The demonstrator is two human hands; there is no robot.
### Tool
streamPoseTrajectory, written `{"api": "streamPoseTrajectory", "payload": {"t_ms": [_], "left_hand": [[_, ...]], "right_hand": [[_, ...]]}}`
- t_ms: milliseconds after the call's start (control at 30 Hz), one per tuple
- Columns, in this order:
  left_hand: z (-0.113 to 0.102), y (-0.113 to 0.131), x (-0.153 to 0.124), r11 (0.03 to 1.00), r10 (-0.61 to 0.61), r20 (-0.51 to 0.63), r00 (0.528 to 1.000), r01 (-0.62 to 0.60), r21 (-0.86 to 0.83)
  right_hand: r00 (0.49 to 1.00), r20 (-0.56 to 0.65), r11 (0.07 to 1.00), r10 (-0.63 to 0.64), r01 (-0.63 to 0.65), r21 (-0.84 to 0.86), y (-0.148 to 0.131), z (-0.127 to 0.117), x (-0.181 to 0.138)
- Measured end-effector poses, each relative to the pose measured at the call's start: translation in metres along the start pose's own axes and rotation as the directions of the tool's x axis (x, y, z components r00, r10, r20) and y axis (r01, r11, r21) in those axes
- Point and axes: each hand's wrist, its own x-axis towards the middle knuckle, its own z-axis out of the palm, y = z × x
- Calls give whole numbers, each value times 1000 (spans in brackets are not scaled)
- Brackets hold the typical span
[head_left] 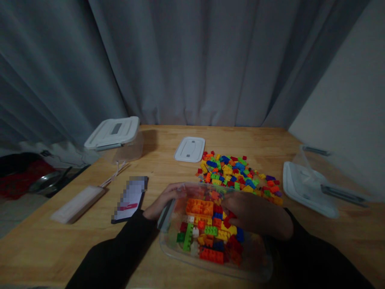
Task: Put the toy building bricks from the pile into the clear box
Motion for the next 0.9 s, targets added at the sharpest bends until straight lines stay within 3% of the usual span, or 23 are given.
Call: {"api": "streamPoseTrajectory", "payload": {"t_ms": [133,633,900], "left_hand": [[-3,-4,1,1000,0,21,1000,1,-14],[2,3,0,1000,-3,-26,1000,3,-1],[1,3,0,1000,5,9,1000,-5,0]], "right_hand": [[1000,-16,1000,2,-2,-23,-2,-1,-3],[987,117,991,110,-99,-92,-10,-8,-7],[990,93,989,106,-95,-113,-9,-3,-6]]}}
